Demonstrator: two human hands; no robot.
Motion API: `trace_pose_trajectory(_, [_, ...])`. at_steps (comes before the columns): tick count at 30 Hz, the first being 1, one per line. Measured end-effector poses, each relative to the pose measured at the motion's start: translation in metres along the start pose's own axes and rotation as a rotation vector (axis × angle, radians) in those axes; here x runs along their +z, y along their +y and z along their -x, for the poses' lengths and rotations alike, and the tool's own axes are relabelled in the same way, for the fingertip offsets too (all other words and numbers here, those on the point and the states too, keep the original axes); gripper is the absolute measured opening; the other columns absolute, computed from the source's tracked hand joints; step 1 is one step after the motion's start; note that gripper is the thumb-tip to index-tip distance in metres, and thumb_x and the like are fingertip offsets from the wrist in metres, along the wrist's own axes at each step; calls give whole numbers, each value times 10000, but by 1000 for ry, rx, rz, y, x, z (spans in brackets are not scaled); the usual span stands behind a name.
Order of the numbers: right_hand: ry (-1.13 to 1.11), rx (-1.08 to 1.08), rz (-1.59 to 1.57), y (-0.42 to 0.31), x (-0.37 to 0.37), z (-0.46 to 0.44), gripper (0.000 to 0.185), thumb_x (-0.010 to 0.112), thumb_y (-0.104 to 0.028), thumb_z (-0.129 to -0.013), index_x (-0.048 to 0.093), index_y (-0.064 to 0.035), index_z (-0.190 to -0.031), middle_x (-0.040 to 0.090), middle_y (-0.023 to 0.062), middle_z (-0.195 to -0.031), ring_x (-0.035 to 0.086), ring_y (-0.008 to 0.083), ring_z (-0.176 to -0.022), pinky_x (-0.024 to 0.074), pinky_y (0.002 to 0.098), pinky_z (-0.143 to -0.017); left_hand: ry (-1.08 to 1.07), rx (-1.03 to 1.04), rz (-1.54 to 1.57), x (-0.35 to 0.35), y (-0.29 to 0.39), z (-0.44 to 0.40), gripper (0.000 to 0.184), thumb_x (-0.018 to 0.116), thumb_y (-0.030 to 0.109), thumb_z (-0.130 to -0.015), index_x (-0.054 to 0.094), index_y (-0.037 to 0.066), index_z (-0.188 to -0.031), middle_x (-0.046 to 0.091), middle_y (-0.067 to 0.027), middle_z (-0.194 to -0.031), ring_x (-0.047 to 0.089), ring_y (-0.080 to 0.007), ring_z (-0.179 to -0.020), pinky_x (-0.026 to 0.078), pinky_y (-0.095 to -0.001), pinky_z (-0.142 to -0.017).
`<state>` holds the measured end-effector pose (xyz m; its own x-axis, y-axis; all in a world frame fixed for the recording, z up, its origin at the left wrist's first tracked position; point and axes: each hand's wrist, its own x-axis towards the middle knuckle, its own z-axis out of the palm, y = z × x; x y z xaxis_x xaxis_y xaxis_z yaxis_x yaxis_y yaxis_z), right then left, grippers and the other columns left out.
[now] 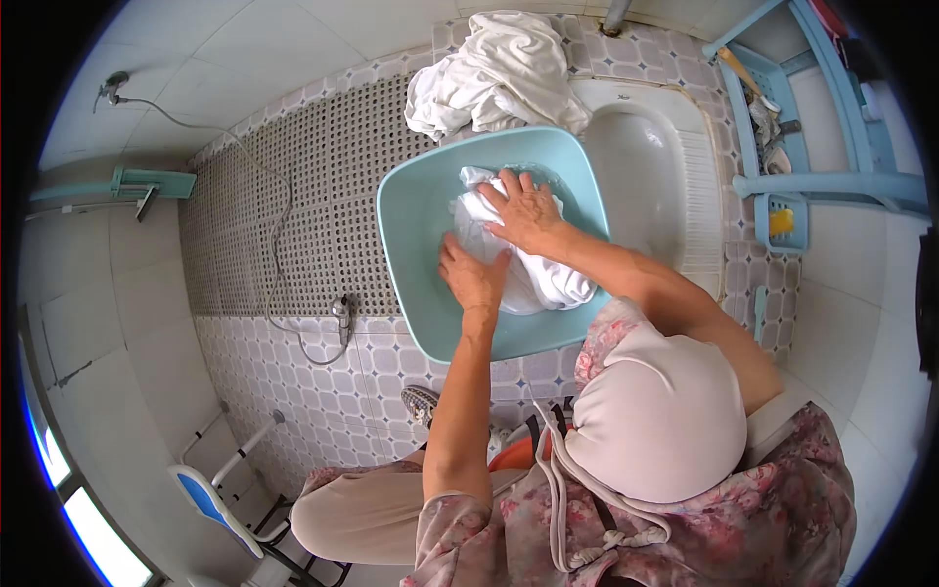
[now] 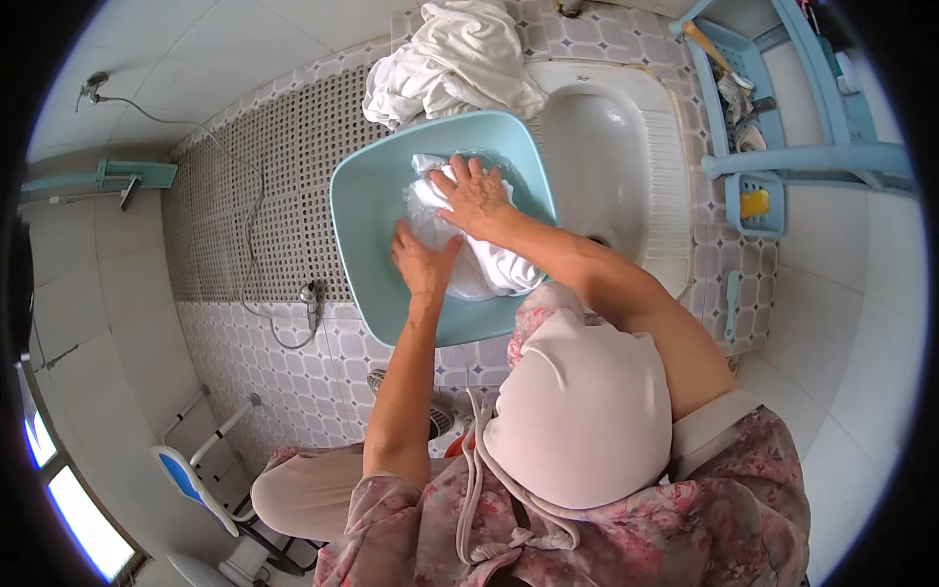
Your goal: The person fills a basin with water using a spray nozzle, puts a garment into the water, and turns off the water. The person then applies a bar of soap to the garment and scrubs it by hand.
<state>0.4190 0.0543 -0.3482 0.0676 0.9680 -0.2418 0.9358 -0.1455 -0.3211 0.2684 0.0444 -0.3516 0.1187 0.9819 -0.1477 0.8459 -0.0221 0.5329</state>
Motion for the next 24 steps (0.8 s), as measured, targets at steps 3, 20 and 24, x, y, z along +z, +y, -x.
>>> trace_pose_trajectory(3, [152,-6,-32,4,11,-1,614,654,-404,-864,446,-209,-1408,414,123,-1347,427,335,-1187,438,491,-893,-17,-50,214,14,-27,-10,973,886,276,-615,386,-63,-1377,544,-242,-1209,555,-349,-1091,451,-412,-956])
trace_pose_trajectory(20, [37,-283,-990,20,-48,6,206,688,-124,-795,599,-40,-961,652,47,-856,627,160,-785,498,285,-740,-369,-197,750,-14,-31,-7,803,866,189,-659,488,-34,-1331,582,-48,-943,558,-143,-783,487,-284,-722])
trace_pose_trajectory(24, [-160,-255,-1312,25,-93,15,183,668,-103,-818,572,-35,-958,599,-17,-862,551,49,-797,443,220,-721,-349,46,478,-33,-17,-8,769,879,219,-621,536,52,-1289,557,-128,-1164,547,-220,-979,491,-347,-824])
